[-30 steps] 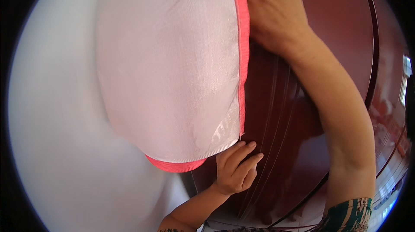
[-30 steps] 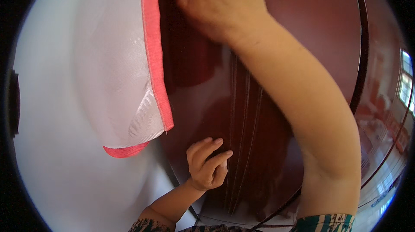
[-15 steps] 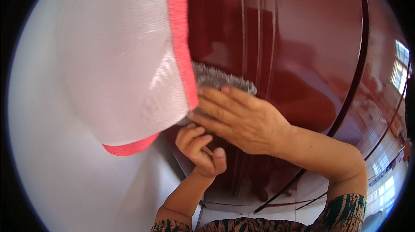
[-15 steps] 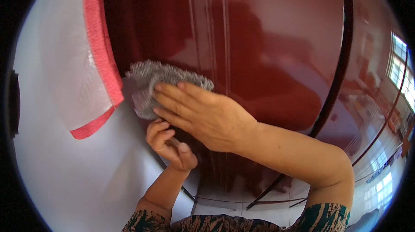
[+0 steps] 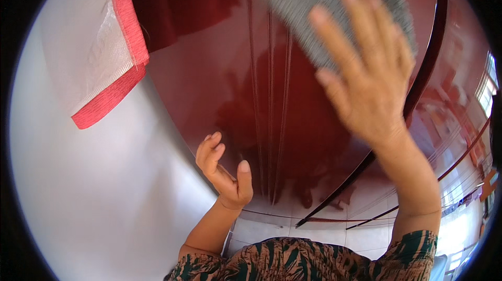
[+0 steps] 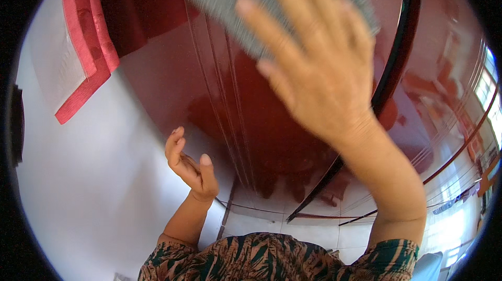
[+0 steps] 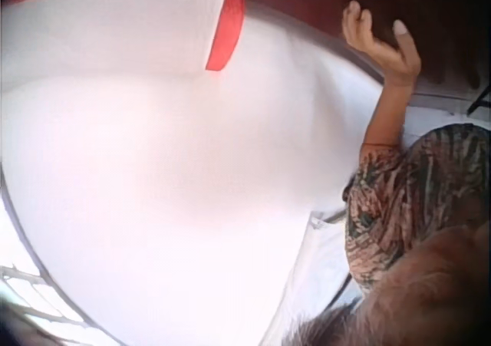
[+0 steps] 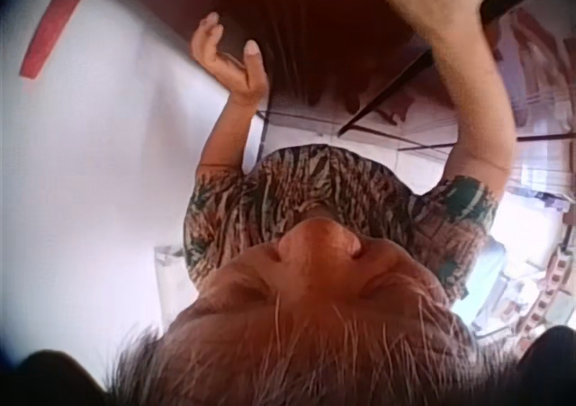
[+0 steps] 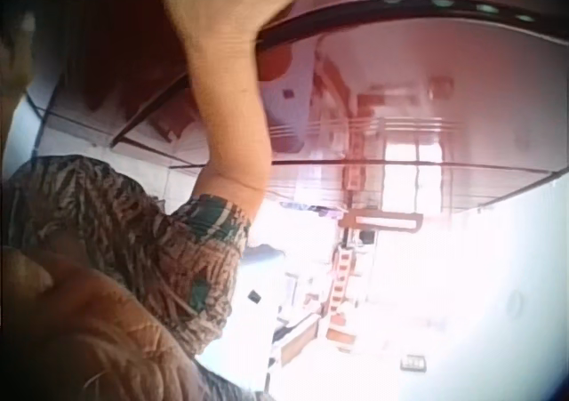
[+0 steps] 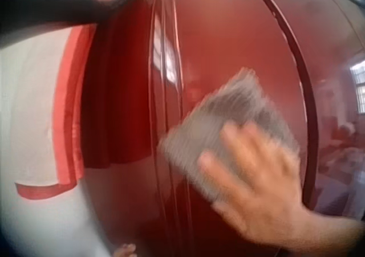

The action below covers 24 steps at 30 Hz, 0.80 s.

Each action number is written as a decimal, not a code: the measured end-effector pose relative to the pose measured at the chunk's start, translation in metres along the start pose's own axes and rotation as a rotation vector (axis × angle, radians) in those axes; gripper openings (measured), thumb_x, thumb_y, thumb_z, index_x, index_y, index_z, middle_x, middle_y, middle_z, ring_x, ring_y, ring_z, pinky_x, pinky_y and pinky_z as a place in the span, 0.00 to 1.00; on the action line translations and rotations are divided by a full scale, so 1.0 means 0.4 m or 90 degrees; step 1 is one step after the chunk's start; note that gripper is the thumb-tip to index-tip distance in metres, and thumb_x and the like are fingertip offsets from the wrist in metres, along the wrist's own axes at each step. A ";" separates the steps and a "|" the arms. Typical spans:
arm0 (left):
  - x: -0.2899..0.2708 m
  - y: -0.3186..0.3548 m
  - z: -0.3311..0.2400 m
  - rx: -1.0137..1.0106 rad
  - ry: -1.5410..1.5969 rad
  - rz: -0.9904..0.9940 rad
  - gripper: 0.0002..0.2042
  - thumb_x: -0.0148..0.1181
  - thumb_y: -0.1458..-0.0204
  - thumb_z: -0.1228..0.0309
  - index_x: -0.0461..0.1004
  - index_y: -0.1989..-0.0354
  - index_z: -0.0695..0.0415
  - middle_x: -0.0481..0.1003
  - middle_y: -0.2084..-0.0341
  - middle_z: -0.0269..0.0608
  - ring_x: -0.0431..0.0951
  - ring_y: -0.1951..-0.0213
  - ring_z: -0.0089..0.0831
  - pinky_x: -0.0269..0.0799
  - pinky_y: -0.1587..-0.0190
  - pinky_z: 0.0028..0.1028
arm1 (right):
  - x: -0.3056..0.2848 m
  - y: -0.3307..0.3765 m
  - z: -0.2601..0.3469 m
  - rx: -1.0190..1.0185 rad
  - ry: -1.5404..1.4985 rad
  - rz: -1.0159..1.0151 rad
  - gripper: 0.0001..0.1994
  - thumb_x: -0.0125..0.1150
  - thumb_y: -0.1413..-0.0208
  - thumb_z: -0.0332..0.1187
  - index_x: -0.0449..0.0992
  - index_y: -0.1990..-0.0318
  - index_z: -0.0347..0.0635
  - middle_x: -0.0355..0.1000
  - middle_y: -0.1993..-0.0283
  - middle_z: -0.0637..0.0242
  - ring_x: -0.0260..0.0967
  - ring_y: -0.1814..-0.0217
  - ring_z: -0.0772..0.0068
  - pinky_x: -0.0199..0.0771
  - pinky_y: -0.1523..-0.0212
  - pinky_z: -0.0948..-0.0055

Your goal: The person wipes the exterior surfaces and doors of a red cabinet using a cloth, moving across various sections and handles.

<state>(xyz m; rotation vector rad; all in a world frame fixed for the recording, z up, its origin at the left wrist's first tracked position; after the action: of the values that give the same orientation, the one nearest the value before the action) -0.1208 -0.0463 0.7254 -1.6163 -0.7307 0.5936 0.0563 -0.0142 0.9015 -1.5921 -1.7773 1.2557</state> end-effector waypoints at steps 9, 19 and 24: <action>0.099 0.037 -0.097 0.046 0.046 0.103 0.19 0.54 0.46 0.71 0.67 0.46 0.66 0.63 0.41 0.57 0.61 0.38 0.52 0.55 0.35 0.45 | 0.158 0.359 0.330 -0.458 -0.083 0.199 0.25 0.39 0.38 0.43 0.63 0.34 0.48 0.55 0.28 0.68 0.43 0.24 0.71 0.28 0.24 0.61; 0.140 0.003 -0.073 -0.057 -0.202 0.078 0.21 0.49 0.49 0.83 0.70 0.43 0.66 0.66 0.42 0.46 0.63 0.40 0.43 0.58 0.38 0.38 | 0.028 0.353 0.131 -0.279 -0.285 0.169 0.16 0.48 0.43 0.33 0.75 0.50 0.43 0.64 0.34 0.61 0.55 0.28 0.69 0.44 0.28 0.63; 0.115 0.007 -0.081 -0.060 -0.186 0.018 0.23 0.52 0.52 0.85 0.71 0.44 0.61 0.68 0.44 0.44 0.65 0.42 0.41 0.60 0.39 0.36 | -0.019 0.361 0.124 -0.237 -0.361 0.149 0.16 0.49 0.43 0.32 0.75 0.49 0.42 0.67 0.37 0.61 0.62 0.33 0.65 0.55 0.37 0.68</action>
<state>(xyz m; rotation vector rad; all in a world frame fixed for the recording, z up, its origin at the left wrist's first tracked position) -0.0660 -0.0340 0.7287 -1.6472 -0.9642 0.8379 0.0958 -0.0485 0.7580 -1.8057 -2.3312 1.6916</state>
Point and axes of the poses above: each hand's wrist, its own y-axis away from the middle knuckle, its own x-axis out of the palm, z = x × y, the point moved 10 cm from there along -y, towards the middle knuckle
